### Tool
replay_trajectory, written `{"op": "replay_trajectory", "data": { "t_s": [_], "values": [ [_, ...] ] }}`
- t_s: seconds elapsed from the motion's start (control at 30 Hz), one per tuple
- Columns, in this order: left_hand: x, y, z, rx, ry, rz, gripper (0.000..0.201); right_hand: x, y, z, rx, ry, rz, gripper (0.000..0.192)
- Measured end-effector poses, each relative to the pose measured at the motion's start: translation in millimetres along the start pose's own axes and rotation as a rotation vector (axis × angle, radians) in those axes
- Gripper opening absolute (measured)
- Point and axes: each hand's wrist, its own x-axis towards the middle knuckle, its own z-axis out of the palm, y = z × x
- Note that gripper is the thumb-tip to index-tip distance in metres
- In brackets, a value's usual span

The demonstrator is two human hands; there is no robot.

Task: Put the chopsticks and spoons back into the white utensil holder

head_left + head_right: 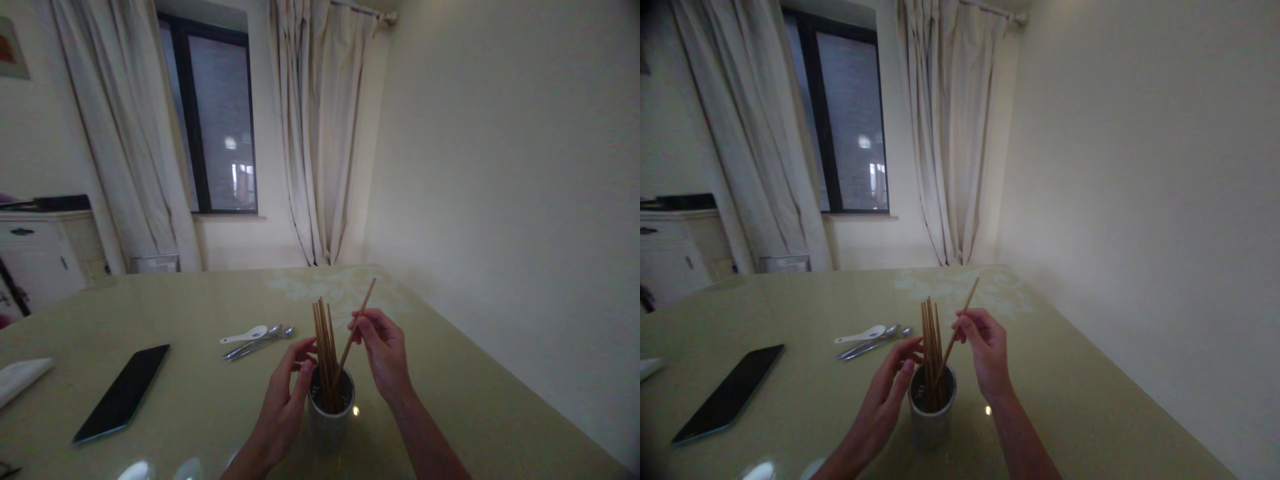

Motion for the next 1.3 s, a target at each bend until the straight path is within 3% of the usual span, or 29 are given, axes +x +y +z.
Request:
{"op": "replay_trajectory", "data": {
  "t_s": [0.1, 0.33, 0.47, 0.6, 0.73, 0.87, 0.93, 1.0, 1.1, 1.2, 1.3],
  "values": [
    [-2, -1, 2.1, -0.015, -0.022, -0.025, 0.048, -7, 6, 10, -0.121, -0.133, 0.048, 0.029],
    [10, -5, 0.0, -0.099, -0.027, -0.083, 0.048, -3, 24, 10, -0.194, -0.076, 0.112, 0.038],
    [18, -15, -4.4, -0.127, -0.05, -0.08, 0.042, -1, 27, 9, -0.15, -0.215, 0.191, 0.043],
    [21, -19, -3.6, -0.079, -0.036, -0.058, 0.042, -6, 25, 13, -0.089, -0.334, 0.271, 0.038],
    [22, -9, -0.2, 0.008, -0.054, 0.052, 0.042, -10, 27, 16, -0.042, -0.36, 0.328, 0.038],
    [31, -14, -14.2, 0.108, 0.032, 0.032, 0.052, -11, 31, 17, -0.017, -0.369, 0.36, 0.04],
    [39, -28, -31.1, 0.238, 0.111, 0.005, 0.052, -11, 32, 16, -0.024, -0.356, 0.365, 0.04],
    [46, -46, -50.3, 0.505, 0.177, 0.018, 0.043, -11, 34, 15, -0.051, -0.335, 0.363, 0.042],
    [49, -70, -71.8, 0.963, 0.158, 0.012, 0.035, -10, 40, 13, -0.085, -0.299, 0.337, 0.048],
    [46, -82, -77.4, 1.206, 0.086, -0.041, 0.045, -7, 51, 9, -0.027, -0.217, 0.344, 0.061],
    [45, -83, -74.1, 1.255, 0.051, -0.062, 0.047, -2, 67, 4, 0.013, -0.147, 0.389, 0.073]
  ]
}}
